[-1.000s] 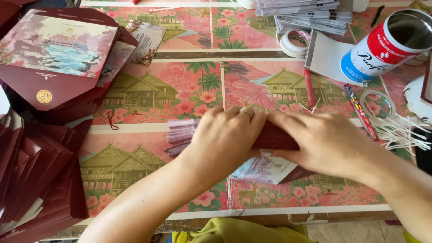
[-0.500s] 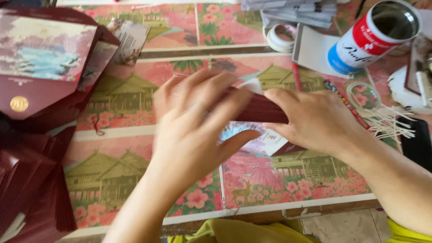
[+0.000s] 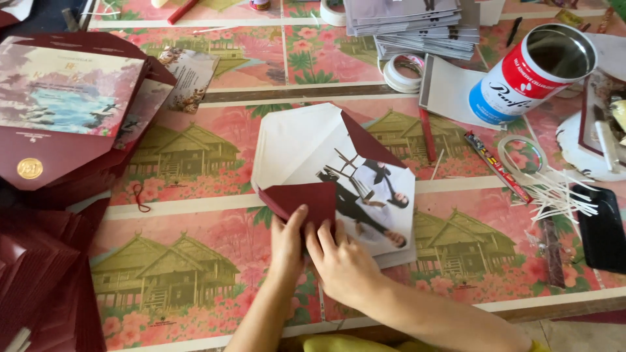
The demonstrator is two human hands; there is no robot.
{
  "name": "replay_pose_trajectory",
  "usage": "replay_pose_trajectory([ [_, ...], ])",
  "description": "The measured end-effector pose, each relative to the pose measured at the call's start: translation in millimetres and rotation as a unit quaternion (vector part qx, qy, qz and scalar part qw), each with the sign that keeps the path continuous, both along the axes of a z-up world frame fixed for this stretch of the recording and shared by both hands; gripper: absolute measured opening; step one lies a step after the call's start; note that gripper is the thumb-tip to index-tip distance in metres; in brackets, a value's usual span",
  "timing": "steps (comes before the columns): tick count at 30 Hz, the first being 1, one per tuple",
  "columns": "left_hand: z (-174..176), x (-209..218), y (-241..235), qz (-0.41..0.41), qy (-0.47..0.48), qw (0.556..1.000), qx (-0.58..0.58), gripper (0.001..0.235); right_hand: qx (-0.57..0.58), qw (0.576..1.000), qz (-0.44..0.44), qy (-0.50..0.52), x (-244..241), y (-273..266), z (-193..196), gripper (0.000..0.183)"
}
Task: The person assembles a stack of maroon invitations by inserting white inner cards into the envelopes. They align the stack, insert the cards, and then use a white zip tie to secure the bundle together.
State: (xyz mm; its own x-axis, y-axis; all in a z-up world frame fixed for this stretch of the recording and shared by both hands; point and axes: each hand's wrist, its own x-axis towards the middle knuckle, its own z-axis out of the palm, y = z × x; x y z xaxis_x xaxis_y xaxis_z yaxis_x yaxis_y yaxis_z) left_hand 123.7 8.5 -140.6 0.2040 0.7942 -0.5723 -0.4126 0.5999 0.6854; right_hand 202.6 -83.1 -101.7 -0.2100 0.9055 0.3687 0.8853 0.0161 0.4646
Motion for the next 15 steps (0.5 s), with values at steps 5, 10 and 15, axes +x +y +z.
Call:
replay_pose_trajectory([
  [5,20.3,-44.6,31.2,-0.137,0.136,0.981,0.007,0.057,0.207,0.823,0.1,0.519,93.1,-12.8,61.5,0.007],
  [10,14.8,-61.1,39.8,-0.17,0.153,0.973,-0.007,0.058,0.043,0.804,0.062,0.59,115.6,47.2,-28.3,0.045],
  [15,25.9,-55.8,38.5,-0.202,0.226,0.952,0.03,0.052,-0.069,0.869,0.02,0.489,103.2,53.8,-48.2,0.045],
])
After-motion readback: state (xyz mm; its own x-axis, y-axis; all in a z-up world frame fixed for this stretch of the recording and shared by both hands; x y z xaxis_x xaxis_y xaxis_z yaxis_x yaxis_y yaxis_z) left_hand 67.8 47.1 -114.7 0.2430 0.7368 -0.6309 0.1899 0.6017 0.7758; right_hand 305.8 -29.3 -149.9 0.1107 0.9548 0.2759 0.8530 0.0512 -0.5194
